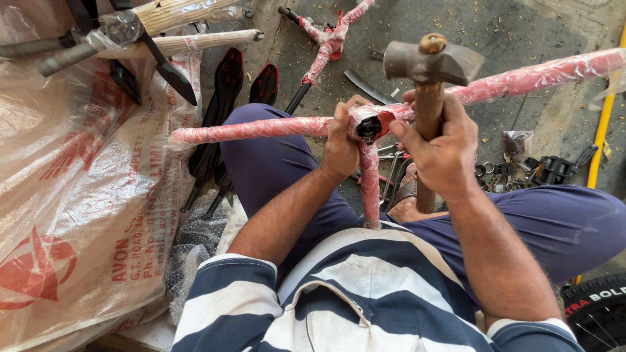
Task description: The person sits on the ground and assembles a bicycle fork by inserting a metal tube into the wrapped fork legs. They use a hammer to tap the tube into place and a wrench to tighten a bolt at the junction. The person repeats this process for the second fork leg.
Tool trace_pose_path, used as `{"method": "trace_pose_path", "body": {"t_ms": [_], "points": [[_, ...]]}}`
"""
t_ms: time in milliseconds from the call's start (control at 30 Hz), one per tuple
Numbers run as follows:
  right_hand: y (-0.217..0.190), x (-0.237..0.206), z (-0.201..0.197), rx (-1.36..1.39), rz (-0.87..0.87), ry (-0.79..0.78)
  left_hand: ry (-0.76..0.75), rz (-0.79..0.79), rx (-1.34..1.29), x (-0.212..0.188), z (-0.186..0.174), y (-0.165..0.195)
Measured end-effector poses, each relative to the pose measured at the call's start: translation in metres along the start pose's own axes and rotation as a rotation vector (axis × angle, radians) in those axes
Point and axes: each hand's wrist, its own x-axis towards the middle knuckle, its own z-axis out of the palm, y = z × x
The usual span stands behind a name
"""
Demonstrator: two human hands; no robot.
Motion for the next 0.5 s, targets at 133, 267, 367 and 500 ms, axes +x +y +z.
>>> {"method": "trace_pose_path", "body": {"t_ms": [133, 267, 367, 500], "points": [[0.016, -0.020, -0.012, 0.490, 0.068, -0.030, 0.001, -0.007, 0.008, 0.003, 0.000, -0.003], [0.033, -0.042, -0.034, 0.450, 0.093, -0.146, 0.025, 0.031, 0.065, 0.004, -0.009, -0.005], [0.038, -0.052, -0.041, 0.392, 0.028, -0.081, 0.010, 0.051, 0.111, 0.001, -0.016, -0.009], [0.041, -0.049, -0.044, 0.564, 0.042, 0.029, 0.104, 0.071, 0.189, 0.006, -0.030, -0.021]]}}
